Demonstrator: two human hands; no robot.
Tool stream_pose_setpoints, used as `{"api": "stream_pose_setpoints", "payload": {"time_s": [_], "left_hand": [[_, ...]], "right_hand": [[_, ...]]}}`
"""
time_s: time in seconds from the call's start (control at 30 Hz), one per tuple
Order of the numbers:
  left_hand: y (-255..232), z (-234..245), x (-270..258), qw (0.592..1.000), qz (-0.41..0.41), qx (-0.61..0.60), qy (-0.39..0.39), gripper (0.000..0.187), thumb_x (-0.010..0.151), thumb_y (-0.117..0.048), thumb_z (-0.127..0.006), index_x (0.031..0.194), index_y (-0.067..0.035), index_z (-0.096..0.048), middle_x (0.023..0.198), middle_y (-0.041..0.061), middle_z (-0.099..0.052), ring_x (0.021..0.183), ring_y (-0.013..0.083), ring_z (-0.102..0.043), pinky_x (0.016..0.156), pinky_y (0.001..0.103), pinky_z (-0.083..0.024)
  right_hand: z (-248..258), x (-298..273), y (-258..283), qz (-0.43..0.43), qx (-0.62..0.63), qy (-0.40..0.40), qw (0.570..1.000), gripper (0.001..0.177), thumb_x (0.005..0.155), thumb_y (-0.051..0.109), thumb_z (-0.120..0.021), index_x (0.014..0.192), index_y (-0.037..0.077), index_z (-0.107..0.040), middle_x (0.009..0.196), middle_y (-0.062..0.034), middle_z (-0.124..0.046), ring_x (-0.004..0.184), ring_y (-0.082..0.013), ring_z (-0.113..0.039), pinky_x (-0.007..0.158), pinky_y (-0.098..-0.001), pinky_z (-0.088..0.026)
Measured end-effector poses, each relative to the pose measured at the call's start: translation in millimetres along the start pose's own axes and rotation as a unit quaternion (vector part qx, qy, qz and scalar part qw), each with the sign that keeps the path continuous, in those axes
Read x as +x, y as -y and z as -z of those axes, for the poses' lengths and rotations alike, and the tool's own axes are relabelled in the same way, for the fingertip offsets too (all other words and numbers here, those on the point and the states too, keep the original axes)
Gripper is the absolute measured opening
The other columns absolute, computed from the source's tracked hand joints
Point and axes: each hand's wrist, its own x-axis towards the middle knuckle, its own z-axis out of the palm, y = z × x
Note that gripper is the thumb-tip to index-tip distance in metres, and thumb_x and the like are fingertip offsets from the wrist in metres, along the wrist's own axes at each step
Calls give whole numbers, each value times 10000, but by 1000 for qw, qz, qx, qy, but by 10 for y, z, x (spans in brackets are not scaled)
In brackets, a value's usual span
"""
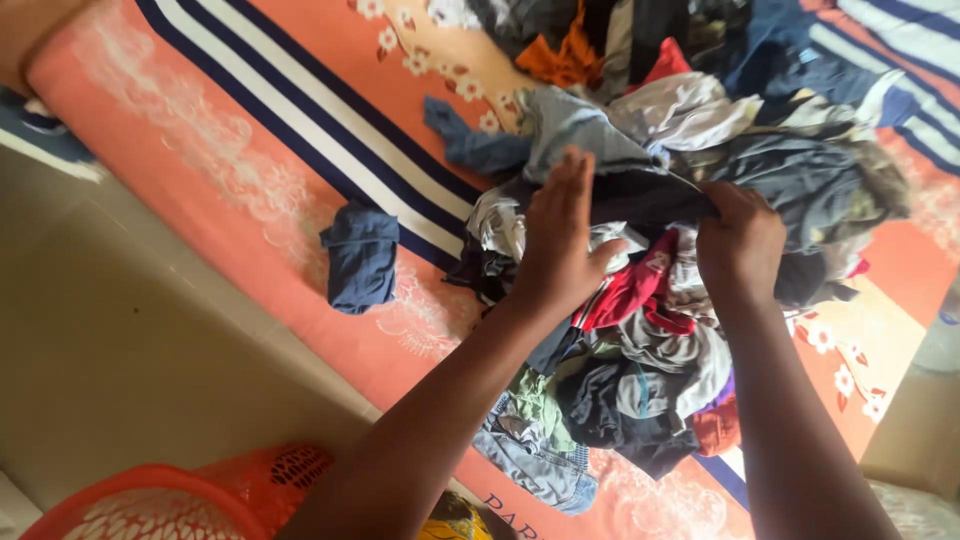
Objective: Folding a pile of clean laundry on a bed and placing some items into a laundry basket.
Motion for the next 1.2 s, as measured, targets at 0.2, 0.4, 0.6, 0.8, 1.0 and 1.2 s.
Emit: {"api": "stream_pose_setpoints", "payload": {"time_s": [0.2, 0.4, 0.6, 0.8, 1.0, 1.2], "left_hand": [[-1215, 457, 528, 985, -100, -82, 113, 1064, 757, -242, -887, 1601, -42, -271, 1402, 161, -619, 1331, 317, -585, 1200, 593, -320], [-2008, 650, 915, 986, -84, -131, 58, 450, 752, -300, -912, 1078, -76, -697, 909, 105, -765, 879, 251, -765, 736, 349, -577], [-2615, 1165, 951, 965, -126, -213, -83, 322, 854, -314, -875, 986, -58, -730, 904, 56, -763, 814, 134, -738, 762, 308, -589], [-2333, 1714, 570, 983, -72, -171, 0, 458, 778, -299, -891, 1103, -41, -697, 1018, 67, -738, 920, 156, -702, 802, 310, -565], [-2035, 2138, 52, 976, 139, -92, 141, 438, 769, -301, -857, 1135, -91, -739, 1041, 45, -751, 949, 139, -705, 840, 320, -552], [-1506, 2147, -147, 929, 152, -294, 165, 447, 818, -281, -895, 1117, 6, -728, 1031, 62, -693, 957, 138, -639, 864, 304, -502]], "right_hand": [[1201, 327, 870, 51, 48, 16, 997, 324, 781, -1, -661, 1083, 58, -763, 970, -159, -716, 881, -351, -703, 787, -423, -555], [2144, 513, 1138, -68, 305, 20, 950, 296, 843, 17, -670, 1135, 6, -628, 1049, -70, -728, 934, -166, -712, 818, -342, -604], [2178, 122, 595, -205, 32, 328, 921, 498, 834, 403, -874, 903, -74, -748, 708, -169, -696, 714, -240, -675, 686, -426, -528], [2633, -410, 760, -216, 117, 289, 925, 358, 881, 317, -792, 1015, -9, -729, 711, -158, -730, 615, -204, -667, 555, -409, -516], [2920, -590, 482, -117, 122, 310, 936, 378, 810, 160, -800, 1176, 92, -728, 946, -90, -808, 832, -133, -712, 779, -321, -571], [3048, -690, 403, -176, 407, 230, 866, 413, 736, 99, -833, 1133, 28, -739, 1042, -47, -790, 1026, -153, -707, 924, -320, -533]]}}
